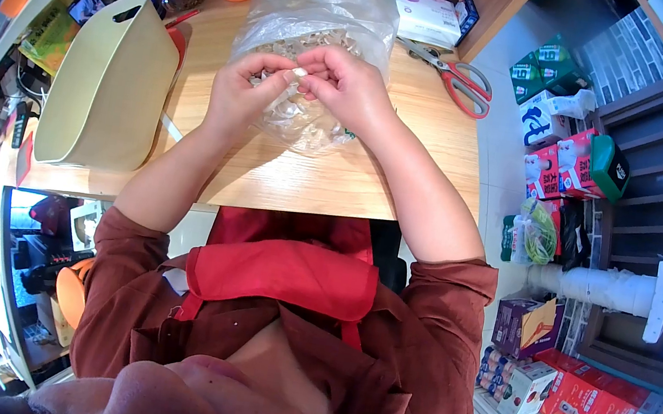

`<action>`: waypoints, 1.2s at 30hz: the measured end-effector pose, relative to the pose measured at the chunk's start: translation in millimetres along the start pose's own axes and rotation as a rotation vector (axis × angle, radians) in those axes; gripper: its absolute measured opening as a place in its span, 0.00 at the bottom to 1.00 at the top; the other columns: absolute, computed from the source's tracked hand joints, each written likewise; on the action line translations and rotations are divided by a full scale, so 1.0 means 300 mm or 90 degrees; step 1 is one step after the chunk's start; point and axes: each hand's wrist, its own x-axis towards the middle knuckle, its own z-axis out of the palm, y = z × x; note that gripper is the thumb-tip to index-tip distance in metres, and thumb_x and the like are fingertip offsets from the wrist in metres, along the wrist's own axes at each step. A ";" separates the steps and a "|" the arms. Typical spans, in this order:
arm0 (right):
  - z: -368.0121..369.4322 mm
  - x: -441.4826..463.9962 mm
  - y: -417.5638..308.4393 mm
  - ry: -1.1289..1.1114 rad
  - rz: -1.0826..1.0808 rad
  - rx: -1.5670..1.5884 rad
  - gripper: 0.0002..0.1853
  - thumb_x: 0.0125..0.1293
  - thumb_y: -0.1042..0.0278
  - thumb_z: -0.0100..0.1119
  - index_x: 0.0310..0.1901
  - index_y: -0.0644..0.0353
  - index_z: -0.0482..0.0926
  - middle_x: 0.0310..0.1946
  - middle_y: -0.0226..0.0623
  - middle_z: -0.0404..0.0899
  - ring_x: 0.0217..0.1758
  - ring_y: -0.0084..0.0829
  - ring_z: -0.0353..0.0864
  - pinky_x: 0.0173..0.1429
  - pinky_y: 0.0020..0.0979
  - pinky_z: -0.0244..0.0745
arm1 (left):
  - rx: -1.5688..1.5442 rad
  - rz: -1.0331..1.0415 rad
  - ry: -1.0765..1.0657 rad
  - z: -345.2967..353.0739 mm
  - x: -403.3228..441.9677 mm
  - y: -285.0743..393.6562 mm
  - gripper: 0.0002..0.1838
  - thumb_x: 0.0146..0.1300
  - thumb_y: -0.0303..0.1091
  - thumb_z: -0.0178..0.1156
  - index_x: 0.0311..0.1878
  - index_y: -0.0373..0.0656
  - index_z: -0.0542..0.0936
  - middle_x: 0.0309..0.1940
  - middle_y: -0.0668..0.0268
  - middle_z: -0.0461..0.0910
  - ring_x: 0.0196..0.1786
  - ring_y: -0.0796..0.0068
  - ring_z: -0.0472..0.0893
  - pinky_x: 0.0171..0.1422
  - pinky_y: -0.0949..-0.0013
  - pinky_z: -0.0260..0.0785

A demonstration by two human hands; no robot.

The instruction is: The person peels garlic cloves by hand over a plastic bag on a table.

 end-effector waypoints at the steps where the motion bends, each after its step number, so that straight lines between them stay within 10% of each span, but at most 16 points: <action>1: 0.001 0.001 0.005 -0.002 -0.004 -0.003 0.11 0.61 0.80 0.52 0.46 0.66 0.72 0.35 0.33 0.77 0.35 0.20 0.78 0.40 0.20 0.75 | 0.001 -0.004 -0.001 -0.002 -0.001 -0.001 0.06 0.58 0.26 0.58 0.39 0.37 0.79 0.31 0.72 0.77 0.35 0.86 0.73 0.39 0.81 0.66; 36: 0.009 -0.001 0.013 0.033 -0.056 -0.048 0.09 0.60 0.81 0.54 0.43 0.68 0.73 0.30 0.32 0.77 0.32 0.18 0.77 0.37 0.20 0.74 | -0.005 -0.014 0.009 0.005 0.001 -0.004 0.06 0.56 0.26 0.58 0.37 0.36 0.79 0.29 0.72 0.76 0.34 0.87 0.73 0.38 0.81 0.65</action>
